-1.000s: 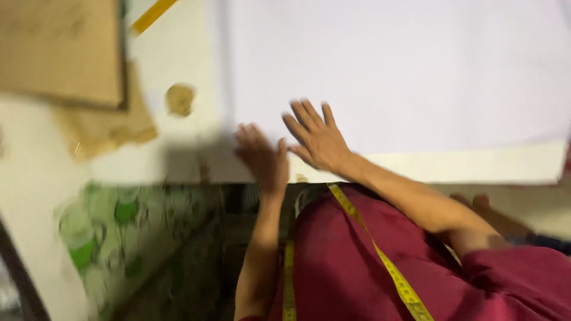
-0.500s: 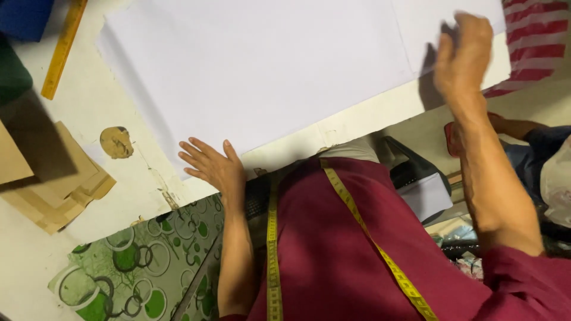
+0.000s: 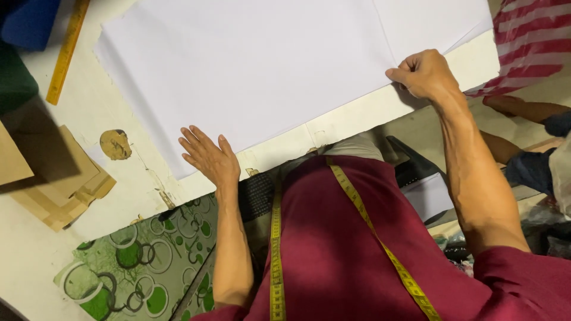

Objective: Cutting fabric and aligning a paper pattern on white cloth to prepare for garment assembly.

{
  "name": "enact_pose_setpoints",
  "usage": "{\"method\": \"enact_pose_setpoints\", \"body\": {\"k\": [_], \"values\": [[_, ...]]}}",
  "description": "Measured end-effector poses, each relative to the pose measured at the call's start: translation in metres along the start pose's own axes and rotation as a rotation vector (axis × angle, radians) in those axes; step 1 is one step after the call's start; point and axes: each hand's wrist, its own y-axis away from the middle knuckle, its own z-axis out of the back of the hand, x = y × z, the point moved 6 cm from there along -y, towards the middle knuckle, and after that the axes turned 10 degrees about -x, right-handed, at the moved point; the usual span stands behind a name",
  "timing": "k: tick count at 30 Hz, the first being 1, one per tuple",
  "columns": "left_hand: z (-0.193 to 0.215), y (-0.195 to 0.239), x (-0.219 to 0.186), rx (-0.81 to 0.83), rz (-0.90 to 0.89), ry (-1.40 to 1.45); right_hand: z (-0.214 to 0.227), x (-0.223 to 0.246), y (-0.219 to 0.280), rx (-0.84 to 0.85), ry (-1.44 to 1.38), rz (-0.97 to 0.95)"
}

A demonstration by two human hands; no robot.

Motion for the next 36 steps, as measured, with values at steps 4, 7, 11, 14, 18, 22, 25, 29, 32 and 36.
{"method": "enact_pose_setpoints", "body": {"k": [4,7,11,14,18,22,25,29,32,36], "values": [[-0.003,0.0,0.002,-0.015,-0.013,-0.036,0.01,0.019,0.011,0.044,-0.019,-0.069],[-0.002,0.0,0.001,-0.016,-0.01,-0.007,0.012,0.023,0.011,0.069,-0.049,-0.083],[-0.005,0.001,0.003,-0.017,-0.021,-0.037,0.014,0.024,0.01,0.074,-0.035,-0.056],[-0.006,0.001,0.004,-0.026,-0.03,-0.042,0.006,0.008,-0.003,0.05,0.041,-0.007],[-0.006,-0.001,0.006,-0.015,-0.03,-0.075,-0.008,-0.011,-0.018,-0.05,0.146,0.176],[-0.003,-0.002,0.004,0.0,-0.004,-0.068,-0.016,-0.028,-0.024,-0.156,0.243,0.369],[0.007,-0.004,-0.013,0.078,0.055,-0.126,-0.013,-0.005,0.006,-0.378,0.363,0.621],[-0.026,0.015,-0.065,0.056,-0.255,0.098,-0.041,0.07,0.059,-0.413,0.561,0.913],[-0.042,0.041,-0.126,0.03,-0.677,0.222,-0.087,0.073,0.073,-0.142,0.564,1.051],[-0.044,0.051,-0.148,-0.085,-0.743,0.254,-0.116,0.04,0.058,-0.091,0.44,1.155]]}}
